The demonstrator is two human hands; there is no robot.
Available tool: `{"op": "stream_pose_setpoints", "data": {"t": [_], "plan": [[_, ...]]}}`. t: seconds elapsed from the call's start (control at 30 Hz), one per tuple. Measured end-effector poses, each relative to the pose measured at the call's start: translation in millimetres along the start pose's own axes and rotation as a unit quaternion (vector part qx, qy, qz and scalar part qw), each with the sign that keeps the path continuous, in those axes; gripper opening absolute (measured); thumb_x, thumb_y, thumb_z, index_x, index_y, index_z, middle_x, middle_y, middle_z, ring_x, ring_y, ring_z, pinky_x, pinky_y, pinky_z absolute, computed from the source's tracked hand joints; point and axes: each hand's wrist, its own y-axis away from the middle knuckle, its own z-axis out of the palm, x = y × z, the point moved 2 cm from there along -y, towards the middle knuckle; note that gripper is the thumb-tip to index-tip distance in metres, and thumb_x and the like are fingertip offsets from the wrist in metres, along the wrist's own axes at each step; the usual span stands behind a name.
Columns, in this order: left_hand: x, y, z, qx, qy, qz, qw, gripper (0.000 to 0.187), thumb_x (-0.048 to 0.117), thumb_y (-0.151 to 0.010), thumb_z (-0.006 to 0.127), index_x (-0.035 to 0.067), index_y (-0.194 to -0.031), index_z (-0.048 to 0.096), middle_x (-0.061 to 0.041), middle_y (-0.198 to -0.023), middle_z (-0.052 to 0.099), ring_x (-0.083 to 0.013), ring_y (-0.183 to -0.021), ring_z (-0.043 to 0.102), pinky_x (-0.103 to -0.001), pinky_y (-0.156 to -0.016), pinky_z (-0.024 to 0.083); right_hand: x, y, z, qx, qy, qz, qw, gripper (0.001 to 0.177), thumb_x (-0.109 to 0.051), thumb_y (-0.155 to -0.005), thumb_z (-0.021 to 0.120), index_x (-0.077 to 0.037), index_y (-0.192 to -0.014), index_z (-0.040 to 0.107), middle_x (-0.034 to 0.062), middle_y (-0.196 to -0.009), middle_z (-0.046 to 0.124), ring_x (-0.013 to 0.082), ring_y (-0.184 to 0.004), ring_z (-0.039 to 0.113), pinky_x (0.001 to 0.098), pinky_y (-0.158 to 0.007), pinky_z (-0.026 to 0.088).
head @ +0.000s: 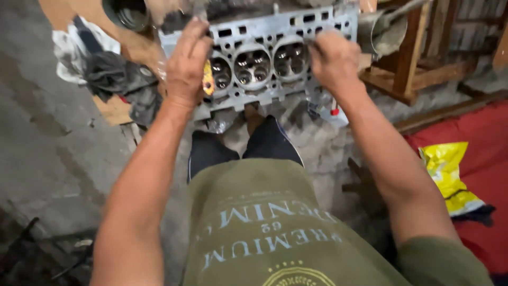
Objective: Cleaning and lapping valves on an engine cylinder head using a brush and cloth
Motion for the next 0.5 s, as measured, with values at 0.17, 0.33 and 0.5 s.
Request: {"op": "stream_pose_setpoints", "data": {"t": [0.17,0.33,0.5], "plan": [[2,0,1,0.016,-0.048,0.002,0.999,0.015,-0.011,-0.098,0.069,-0.005,-0.111,0.064,-0.022,-0.132,0.062,-0.0390,-0.126,0.060,-0.041,-0.108,0.056,-50,-8,-35,-0.090,-0.053,0.031,0.994,0.005,-0.009,-0.097,0.081,-0.009,-0.096,0.076,0.0057,-0.083,0.076,0.0134,-0.064,0.067,0.0216,-0.051,0.057],[4,-3,-4,0.016,-0.010,-0.001,1.000,0.009,-0.008,-0.102,0.062,-0.005,-0.110,0.065,-0.022,-0.134,0.061,-0.0395,-0.128,0.058,-0.043,-0.112,0.050,-100,-27,-19,-0.083,-0.013,-0.044,0.995,0.008,-0.018,-0.096,0.079,-0.013,-0.094,0.073,0.0008,-0.079,0.068,0.0123,-0.060,0.058,0.0255,-0.043,0.045],[1,1,-5,0.006,0.025,-0.011,1.000,0.011,-0.006,-0.105,0.055,-0.007,-0.113,0.062,-0.023,-0.137,0.057,-0.0406,-0.132,0.054,-0.045,-0.113,0.047,-113,-30,4,-0.056,0.031,-0.088,0.994,0.016,-0.020,-0.099,0.069,-0.010,-0.086,0.068,0.0030,-0.074,0.060,0.0179,-0.056,0.055,0.0349,-0.041,0.043]]}}
